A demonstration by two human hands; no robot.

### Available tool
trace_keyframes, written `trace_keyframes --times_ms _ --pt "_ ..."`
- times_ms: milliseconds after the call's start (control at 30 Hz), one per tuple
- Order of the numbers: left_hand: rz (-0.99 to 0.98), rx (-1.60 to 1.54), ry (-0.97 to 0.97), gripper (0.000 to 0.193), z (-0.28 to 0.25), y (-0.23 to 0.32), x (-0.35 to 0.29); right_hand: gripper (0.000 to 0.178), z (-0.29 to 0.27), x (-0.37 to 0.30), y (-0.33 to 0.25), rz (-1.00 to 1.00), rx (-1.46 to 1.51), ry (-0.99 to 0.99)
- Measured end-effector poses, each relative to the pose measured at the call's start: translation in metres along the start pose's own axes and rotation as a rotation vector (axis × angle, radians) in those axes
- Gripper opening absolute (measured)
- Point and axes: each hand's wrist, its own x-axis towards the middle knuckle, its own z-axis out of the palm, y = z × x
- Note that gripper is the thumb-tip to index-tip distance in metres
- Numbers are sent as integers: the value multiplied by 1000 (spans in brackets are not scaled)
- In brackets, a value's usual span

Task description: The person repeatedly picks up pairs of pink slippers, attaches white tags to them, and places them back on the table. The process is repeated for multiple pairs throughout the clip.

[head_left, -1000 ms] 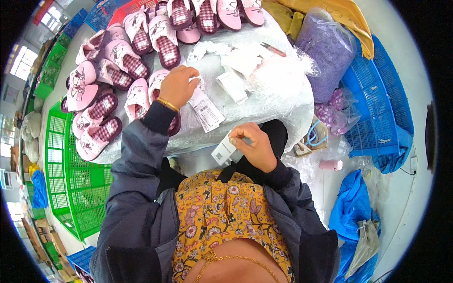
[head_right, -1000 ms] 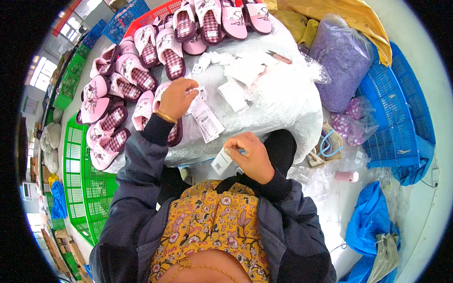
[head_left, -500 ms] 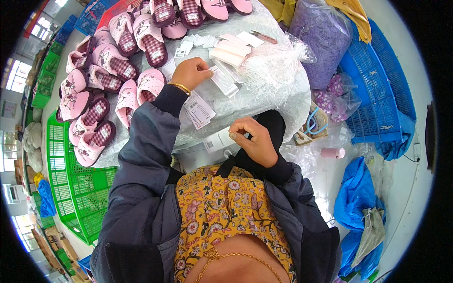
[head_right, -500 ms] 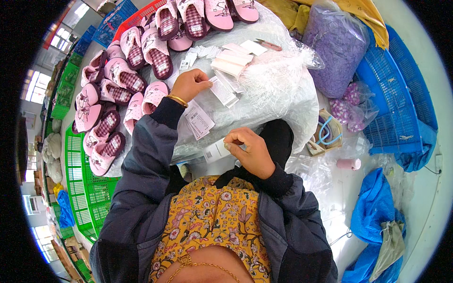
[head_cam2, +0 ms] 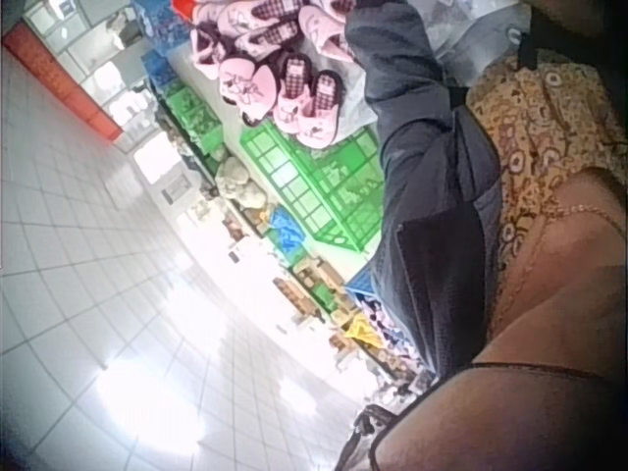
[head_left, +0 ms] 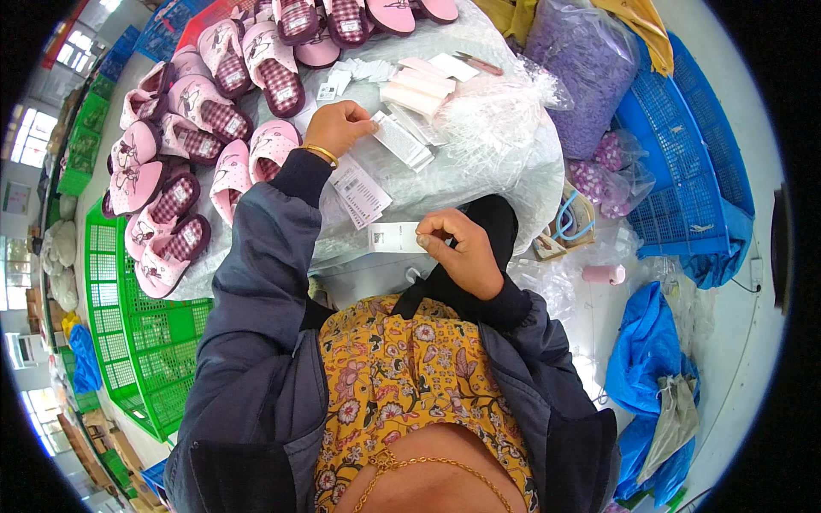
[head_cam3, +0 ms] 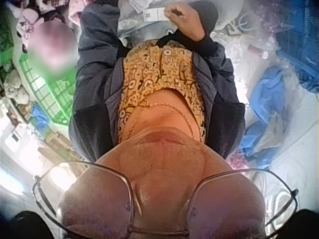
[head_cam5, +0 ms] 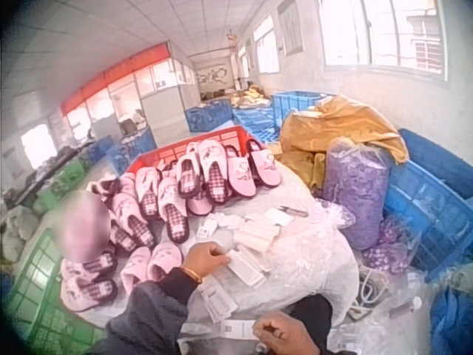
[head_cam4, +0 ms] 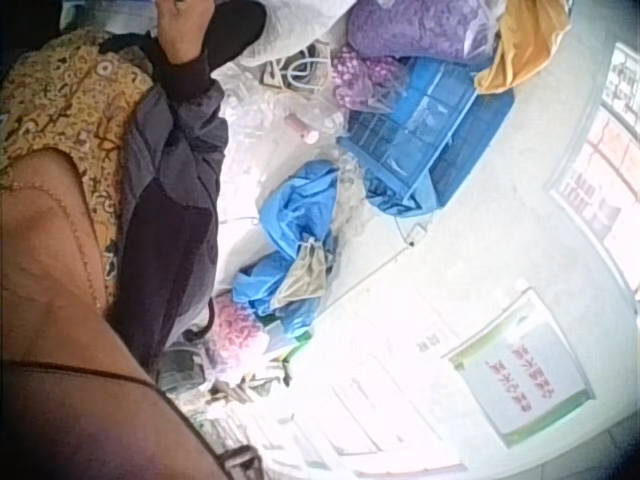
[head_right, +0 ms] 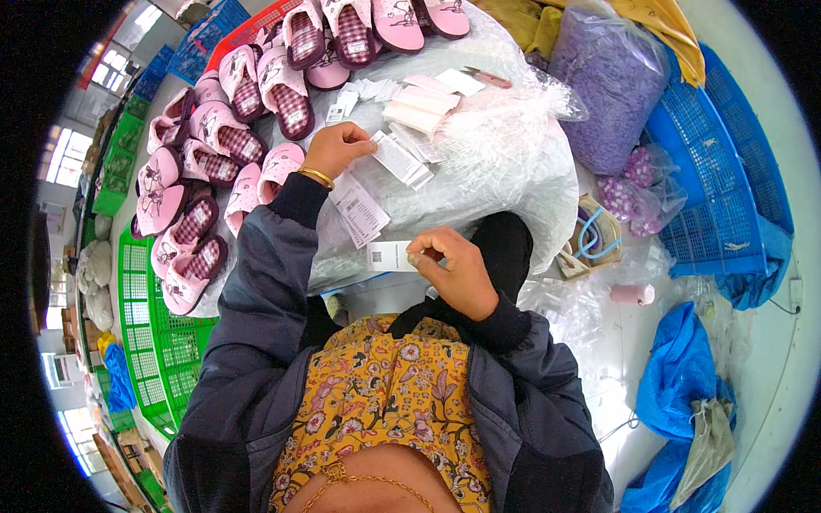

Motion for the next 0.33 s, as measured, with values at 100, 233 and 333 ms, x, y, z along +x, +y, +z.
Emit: trace_keyframes --times_ms 100,233,333 --pt "0 29 -1 30 -4 5 -3 9 2 0 -1 2 15 8" --pt "-154 -193 -158 31 -7 -12 2 9 4 0 1 7 16 -7" --pt "-234 -337 -237 30 -10 -14 3 9 3 -1 1 37 19 -9"
